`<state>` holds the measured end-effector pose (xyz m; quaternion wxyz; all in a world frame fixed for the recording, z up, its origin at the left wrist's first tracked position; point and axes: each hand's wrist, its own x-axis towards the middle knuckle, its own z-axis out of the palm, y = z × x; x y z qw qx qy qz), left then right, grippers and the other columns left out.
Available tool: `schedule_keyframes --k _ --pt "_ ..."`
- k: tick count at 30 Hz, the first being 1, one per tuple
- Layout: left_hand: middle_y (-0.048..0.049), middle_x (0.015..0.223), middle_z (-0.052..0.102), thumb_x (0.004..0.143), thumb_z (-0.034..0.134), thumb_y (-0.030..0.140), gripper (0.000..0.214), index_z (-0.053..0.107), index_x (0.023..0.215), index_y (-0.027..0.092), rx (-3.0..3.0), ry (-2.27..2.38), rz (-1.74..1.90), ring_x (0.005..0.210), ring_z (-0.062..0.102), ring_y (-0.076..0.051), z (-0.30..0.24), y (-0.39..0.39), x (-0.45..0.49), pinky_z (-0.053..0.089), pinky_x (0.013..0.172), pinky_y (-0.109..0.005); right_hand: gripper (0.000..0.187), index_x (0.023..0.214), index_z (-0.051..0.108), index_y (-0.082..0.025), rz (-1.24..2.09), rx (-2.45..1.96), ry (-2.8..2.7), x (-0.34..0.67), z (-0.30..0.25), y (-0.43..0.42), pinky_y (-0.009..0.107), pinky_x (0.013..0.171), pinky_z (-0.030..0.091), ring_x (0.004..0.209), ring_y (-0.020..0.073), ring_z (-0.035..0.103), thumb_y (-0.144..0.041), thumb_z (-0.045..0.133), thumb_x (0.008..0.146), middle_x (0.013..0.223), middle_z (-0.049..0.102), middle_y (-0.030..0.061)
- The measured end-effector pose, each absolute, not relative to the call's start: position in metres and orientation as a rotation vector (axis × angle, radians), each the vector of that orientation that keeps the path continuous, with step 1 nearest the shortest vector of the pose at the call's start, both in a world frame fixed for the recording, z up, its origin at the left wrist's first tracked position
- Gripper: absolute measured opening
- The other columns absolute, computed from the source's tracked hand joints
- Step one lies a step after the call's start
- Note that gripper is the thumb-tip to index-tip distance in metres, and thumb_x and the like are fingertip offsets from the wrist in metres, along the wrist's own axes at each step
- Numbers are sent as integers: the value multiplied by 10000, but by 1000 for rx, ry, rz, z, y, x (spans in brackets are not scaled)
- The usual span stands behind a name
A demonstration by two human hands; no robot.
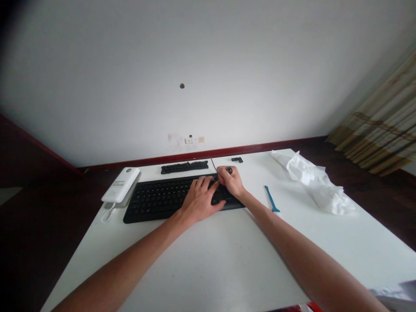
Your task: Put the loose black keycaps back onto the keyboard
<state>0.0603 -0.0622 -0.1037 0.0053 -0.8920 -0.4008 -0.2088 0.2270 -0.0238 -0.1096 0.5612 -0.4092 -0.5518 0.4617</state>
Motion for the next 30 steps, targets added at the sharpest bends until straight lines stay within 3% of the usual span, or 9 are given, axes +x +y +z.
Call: schedule_keyframes --k 5,9,12,17,19,23,30 --pt "-133 1292 602 890 615 598 603 617 1340 197 -2795 -1232 -642 1183 505 -329 -105 -60 60 447 984 -497 460 571 304 -238 1058 -928 -1093 230 -100 -27 259 426 156 455 82 202 -363 609 892 509 250 -75" --pt "-139 1318 596 900 601 602 627 605 1368 185 -2796 -1229 -648 1203 499 -330 -106 -59 60 445 998 -498 459 586 240 -255 822 -987 -978 255 -86 -21 267 409 153 429 92 174 -370 576 878 499 196 -82" --pt "-129 1315 599 909 590 602 615 606 1365 190 -2805 -1224 -646 1193 505 -324 -106 -60 60 452 987 -495 418 563 402 -226 433 -1310 -1371 287 -79 -15 274 497 296 496 117 374 -407 551 909 511 408 -25" --pt "-115 1314 598 908 601 591 602 603 1365 200 -2806 -1226 -642 1185 506 -317 -103 -61 59 459 985 -490 256 732 670 -201 -47 -1834 -1574 334 -85 -3 300 605 357 615 176 553 -384 563 876 658 652 40" --pt "-112 1318 595 910 603 585 594 603 1364 202 -2808 -1225 -641 1189 505 -313 -103 -61 59 458 994 -487 216 880 744 -223 -79 -1959 -1593 346 -90 1 310 626 382 672 214 618 -354 577 847 776 733 62" --pt "-113 1325 589 906 610 581 583 609 1359 213 -2812 -1227 -646 1197 502 -314 -104 -61 59 457 1003 -489 323 1065 792 -267 -46 -2080 -1660 357 -95 5 329 668 433 735 255 678 -306 552 852 830 769 78" --pt "-107 1328 587 898 624 581 587 611 1359 219 -2811 -1233 -652 1201 503 -310 -105 -61 59 460 1016 -492 480 1342 700 -297 93 -2100 -1898 351 -101 3 310 669 444 749 245 693 -286 542 888 846 775 76"
